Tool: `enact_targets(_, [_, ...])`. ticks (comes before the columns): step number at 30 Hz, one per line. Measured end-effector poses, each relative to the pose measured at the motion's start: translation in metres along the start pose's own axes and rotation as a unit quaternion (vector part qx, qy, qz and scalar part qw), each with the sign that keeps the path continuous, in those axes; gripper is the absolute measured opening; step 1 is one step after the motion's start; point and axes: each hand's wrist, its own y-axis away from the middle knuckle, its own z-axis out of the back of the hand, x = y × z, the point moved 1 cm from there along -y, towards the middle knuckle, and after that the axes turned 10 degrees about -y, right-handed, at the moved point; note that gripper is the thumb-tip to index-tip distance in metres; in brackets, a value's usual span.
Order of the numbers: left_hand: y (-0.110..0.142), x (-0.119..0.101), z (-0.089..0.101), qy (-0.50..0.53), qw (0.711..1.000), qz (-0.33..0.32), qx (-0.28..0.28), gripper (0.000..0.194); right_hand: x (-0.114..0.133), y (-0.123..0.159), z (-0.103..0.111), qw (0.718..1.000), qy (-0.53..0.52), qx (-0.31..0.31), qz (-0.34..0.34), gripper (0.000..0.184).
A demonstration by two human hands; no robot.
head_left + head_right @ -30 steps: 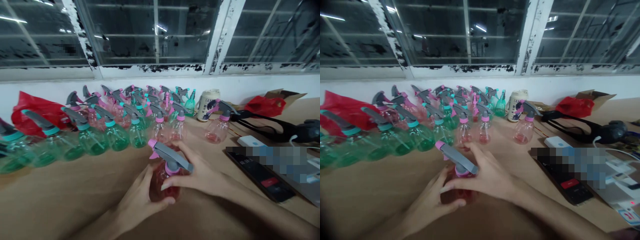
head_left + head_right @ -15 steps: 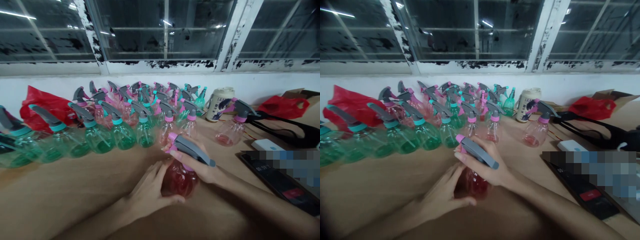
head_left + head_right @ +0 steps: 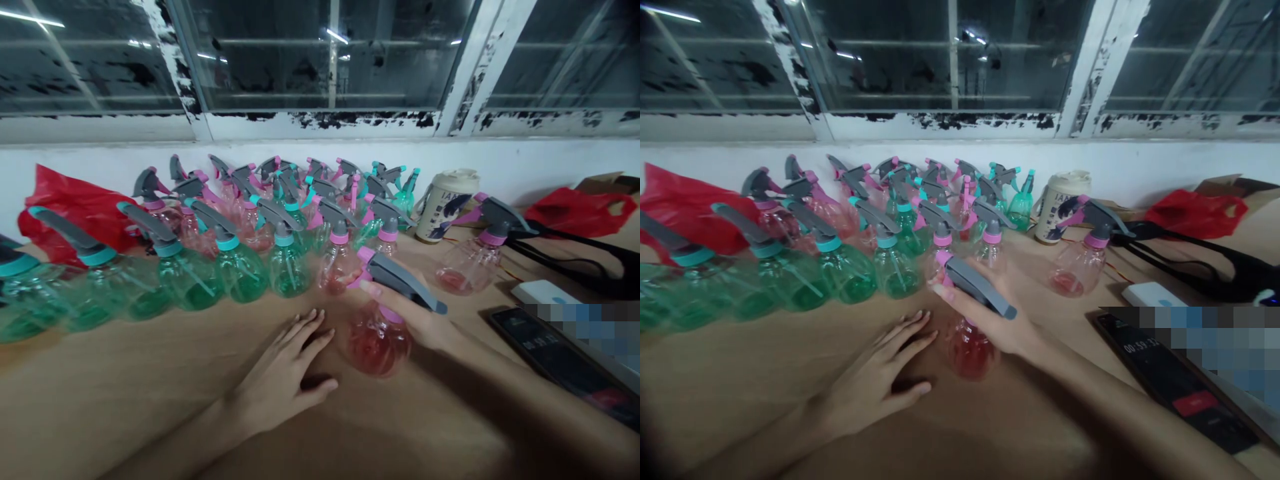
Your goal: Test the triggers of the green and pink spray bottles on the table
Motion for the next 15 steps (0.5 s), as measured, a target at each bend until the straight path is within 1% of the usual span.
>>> enact_targets(5, [-0.0001,0.0013,-0.0001,-0.012,1.000,-0.005,-0.007,0.056,0.0001,0.0006,-0.0018,1.000,-0.023,-0.013,0.014,0.013])
enact_targets(9, [-0.0006,0.0016,-0.0008,-0.018,1.000,-0.002,-0.017,0.056,0.0014,-0.0006,-0.0023,0.999,-0.035,-0.002,0.010,0.014])
enact_targets(12, [-0.0010,0.0010,-0.0002,-0.016,1.000,-0.001,-0.023,0.055,-0.0010,-0.0013,-0.0015,0.998,-0.051,0.004,0.020,0.017])
enact_targets(15, [-0.0012,0.0001,0.0008,-0.010,1.000,0.003,-0.017,0.054,-0.0043,-0.0009,0.0002,0.999,-0.035,-0.002,0.042,0.023])
